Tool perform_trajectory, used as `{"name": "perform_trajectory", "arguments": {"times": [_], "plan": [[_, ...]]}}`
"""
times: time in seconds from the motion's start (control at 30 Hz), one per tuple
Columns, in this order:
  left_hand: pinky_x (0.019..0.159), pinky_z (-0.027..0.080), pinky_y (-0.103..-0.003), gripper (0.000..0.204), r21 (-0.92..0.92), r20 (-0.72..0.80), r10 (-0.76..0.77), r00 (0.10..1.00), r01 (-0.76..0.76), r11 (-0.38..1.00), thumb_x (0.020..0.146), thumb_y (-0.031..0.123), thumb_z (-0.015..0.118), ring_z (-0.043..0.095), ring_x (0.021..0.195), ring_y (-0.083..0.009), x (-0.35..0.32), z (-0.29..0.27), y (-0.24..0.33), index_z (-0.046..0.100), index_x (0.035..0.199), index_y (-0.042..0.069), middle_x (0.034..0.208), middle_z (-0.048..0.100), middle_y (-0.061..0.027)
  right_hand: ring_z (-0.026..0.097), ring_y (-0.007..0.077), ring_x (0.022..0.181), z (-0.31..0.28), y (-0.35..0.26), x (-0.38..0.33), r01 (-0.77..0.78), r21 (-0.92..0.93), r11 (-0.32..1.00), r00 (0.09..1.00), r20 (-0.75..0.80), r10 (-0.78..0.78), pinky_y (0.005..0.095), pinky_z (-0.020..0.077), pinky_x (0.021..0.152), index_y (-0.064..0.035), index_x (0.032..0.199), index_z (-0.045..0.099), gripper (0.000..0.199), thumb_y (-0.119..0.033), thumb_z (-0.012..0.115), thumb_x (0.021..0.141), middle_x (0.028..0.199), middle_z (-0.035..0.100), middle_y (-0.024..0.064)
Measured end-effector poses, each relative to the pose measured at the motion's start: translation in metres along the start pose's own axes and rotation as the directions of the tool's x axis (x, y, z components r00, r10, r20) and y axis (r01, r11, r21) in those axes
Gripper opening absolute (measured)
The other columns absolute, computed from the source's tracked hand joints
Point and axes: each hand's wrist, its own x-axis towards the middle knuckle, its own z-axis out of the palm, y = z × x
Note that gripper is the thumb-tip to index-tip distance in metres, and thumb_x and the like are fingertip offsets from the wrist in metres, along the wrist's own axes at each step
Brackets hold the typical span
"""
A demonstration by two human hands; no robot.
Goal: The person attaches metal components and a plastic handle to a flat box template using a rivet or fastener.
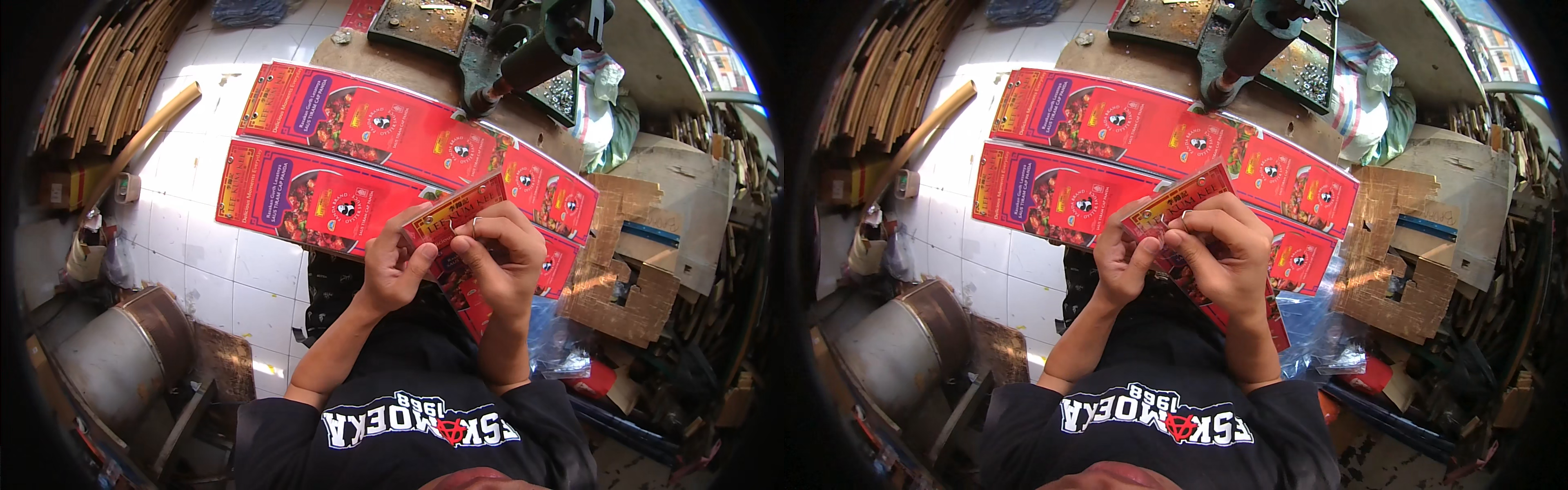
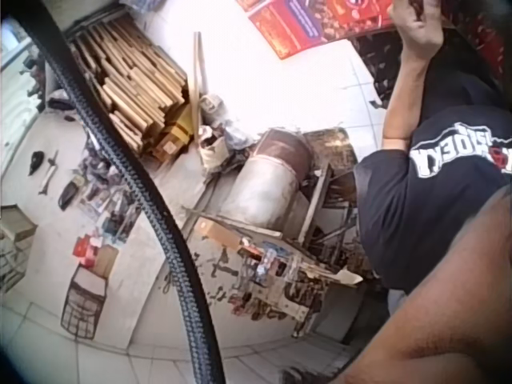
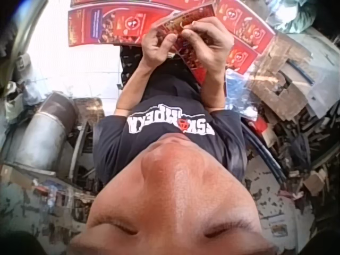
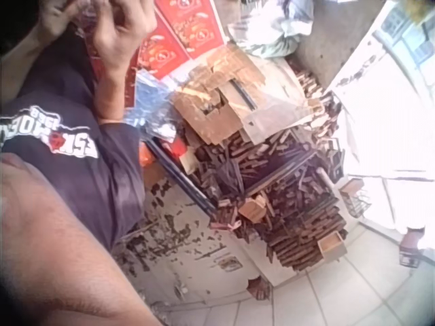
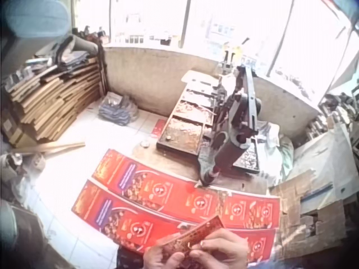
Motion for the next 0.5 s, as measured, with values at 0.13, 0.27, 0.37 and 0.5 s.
{"name": "perform_trajectory", "arguments": {"times": [0.13,0.27,0.37,0.5], "plan": [[0.094,0.049,-0.031,0.046,-0.025,0.002,-0.062,0.998,0.062,0.998,0.093,0.002,0.057,0.06,0.11,-0.0199,-0.002,0.001,0.005,0.039,0.135,-0.004,0.121,0.058,-0.0168,0.056,0.0071,0.063,-0.003,0.005,-0.007,-0.038,0.112,0.993,0.998,-0.038,0.042,0.0204,0.0415,0.054,0.0034,0.084,0.068,0.012,0.003,0.077,0.075,0.08,0.062,0.0063],[0.093,0.049,-0.032,0.044,-0.058,-0.003,-0.062,0.998,0.062,0.996,0.093,0.001,0.056,0.061,0.109,-0.0197,-0.002,0.001,0.005,0.039,0.133,-0.003,0.119,0.059,-0.0175,0.053,0.0057,0.062,-0.002,0.006,-0.007,-0.074,0.155,0.985,0.995,-0.056,0.083,0.0191,0.0393,0.053,0.0036,0.083,0.068,0.012,0.002,0.077,0.075,0.079,0.061,0.0058],[0.093,0.05,-0.032,0.043,-0.047,0.0,-0.084,0.996,0.084,0.995,0.093,0.001,0.056,0.061,0.108,-0.02,-0.003,0.0,0.005,0.039,0.132,-0.003,0.119,0.059,-0.0175,0.053,0.0062,0.062,-0.001,0.006,-0.008,-0.056,0.162,0.985,0.995,-0.071,0.068,0.0194,0.0394,0.053,0.0031,0.083,0.069,0.014,0.002,0.078,0.074,0.08,0.061,0.006],[0.093,0.049,-0.032,0.044,-0.04,-0.014,-0.06,0.998,0.06,0.997,0.092,0.003,0.057,0.06,0.109,-0.0206,-0.003,0.0,0.005,0.04,0.132,-0.003,0.119,0.059,-0.0174,0.059,0.0125,0.073,-0.006,0.002,-0.015,0.025,0.034,0.999,0.987,-0.157,-0.019,0.0234,0.0458,0.061,0.0008,0.084,0.07,0.016,0.0,0.08,0.071,0.087,0.062,0.0084]]}}
